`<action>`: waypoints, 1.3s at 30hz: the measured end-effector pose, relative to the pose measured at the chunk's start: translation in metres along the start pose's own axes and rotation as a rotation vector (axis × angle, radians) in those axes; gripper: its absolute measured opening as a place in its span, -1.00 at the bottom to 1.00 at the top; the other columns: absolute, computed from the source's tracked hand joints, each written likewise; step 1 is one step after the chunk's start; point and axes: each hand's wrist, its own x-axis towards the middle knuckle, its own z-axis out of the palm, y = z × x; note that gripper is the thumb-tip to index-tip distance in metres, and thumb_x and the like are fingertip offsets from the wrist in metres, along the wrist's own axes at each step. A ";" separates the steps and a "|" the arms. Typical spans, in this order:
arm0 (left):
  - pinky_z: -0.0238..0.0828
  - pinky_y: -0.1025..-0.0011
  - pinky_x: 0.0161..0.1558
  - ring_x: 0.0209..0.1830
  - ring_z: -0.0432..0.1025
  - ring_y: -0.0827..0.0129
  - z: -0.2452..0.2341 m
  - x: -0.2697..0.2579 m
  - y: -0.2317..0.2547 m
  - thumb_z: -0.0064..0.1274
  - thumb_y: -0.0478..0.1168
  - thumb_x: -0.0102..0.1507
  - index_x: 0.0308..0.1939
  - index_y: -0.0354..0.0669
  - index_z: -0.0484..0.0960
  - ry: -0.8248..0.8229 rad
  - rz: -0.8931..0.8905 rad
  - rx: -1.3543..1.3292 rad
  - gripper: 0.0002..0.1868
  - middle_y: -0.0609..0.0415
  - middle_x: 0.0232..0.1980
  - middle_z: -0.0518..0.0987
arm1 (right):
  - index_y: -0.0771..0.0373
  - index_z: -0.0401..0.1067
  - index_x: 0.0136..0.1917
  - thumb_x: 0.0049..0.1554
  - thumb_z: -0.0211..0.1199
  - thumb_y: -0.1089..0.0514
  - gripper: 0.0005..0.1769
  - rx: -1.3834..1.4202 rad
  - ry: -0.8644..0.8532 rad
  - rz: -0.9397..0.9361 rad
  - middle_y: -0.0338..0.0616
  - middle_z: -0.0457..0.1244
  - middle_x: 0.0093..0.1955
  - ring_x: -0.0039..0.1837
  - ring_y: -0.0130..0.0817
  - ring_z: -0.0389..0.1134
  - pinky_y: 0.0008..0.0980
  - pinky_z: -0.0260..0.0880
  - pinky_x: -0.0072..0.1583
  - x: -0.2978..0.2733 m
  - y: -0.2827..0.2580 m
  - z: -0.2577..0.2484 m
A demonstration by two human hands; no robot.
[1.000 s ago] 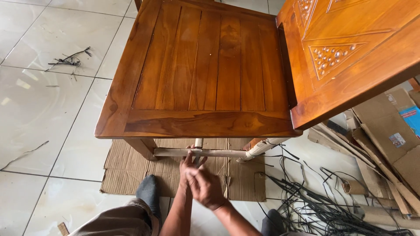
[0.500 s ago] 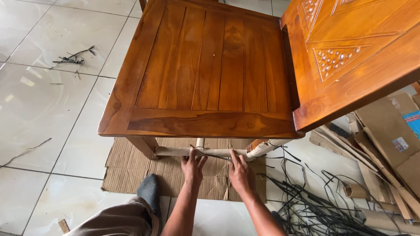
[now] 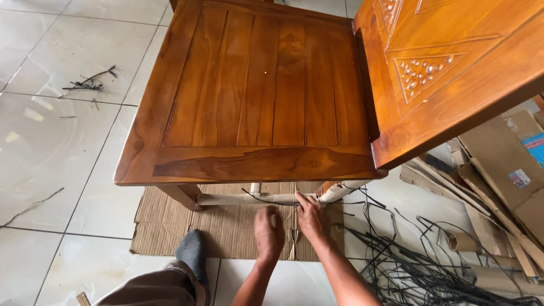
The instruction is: Wrapping a wooden chair leg with black plastic or rattan strips for protection or decoration
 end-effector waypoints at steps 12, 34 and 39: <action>0.03 0.18 0.53 0.45 0.21 0.07 -0.009 0.027 0.017 -0.20 -0.38 0.19 0.30 -0.29 0.42 -0.327 0.609 0.282 -0.46 -0.11 0.41 0.36 | -0.07 0.42 0.42 0.17 0.28 0.14 -0.47 -0.079 -0.185 0.299 -0.03 0.43 0.07 -0.15 -0.21 0.48 -0.26 0.51 -0.17 0.007 -0.022 -0.034; 0.46 0.17 -0.04 -0.02 0.48 0.11 0.032 0.064 -0.001 -0.08 -0.43 0.16 0.09 0.02 0.57 -0.493 0.447 0.289 -0.56 0.11 0.02 0.61 | 0.47 0.57 -0.01 0.15 0.19 0.24 -0.74 0.840 -0.191 0.832 0.01 0.39 -0.26 -0.29 -0.34 0.34 -0.46 0.39 -0.21 -0.148 0.050 0.013; 0.31 0.11 0.13 -0.03 0.45 0.02 0.047 0.068 -0.014 -0.06 -0.39 0.20 0.09 -0.09 0.44 -0.601 0.461 0.398 -0.63 -0.05 -0.03 0.59 | 0.25 0.47 -0.10 0.20 0.21 -0.13 -0.63 0.772 -0.372 0.953 -0.19 0.36 -0.22 -0.23 -0.45 0.37 -0.49 0.35 -0.15 -0.136 0.023 -0.010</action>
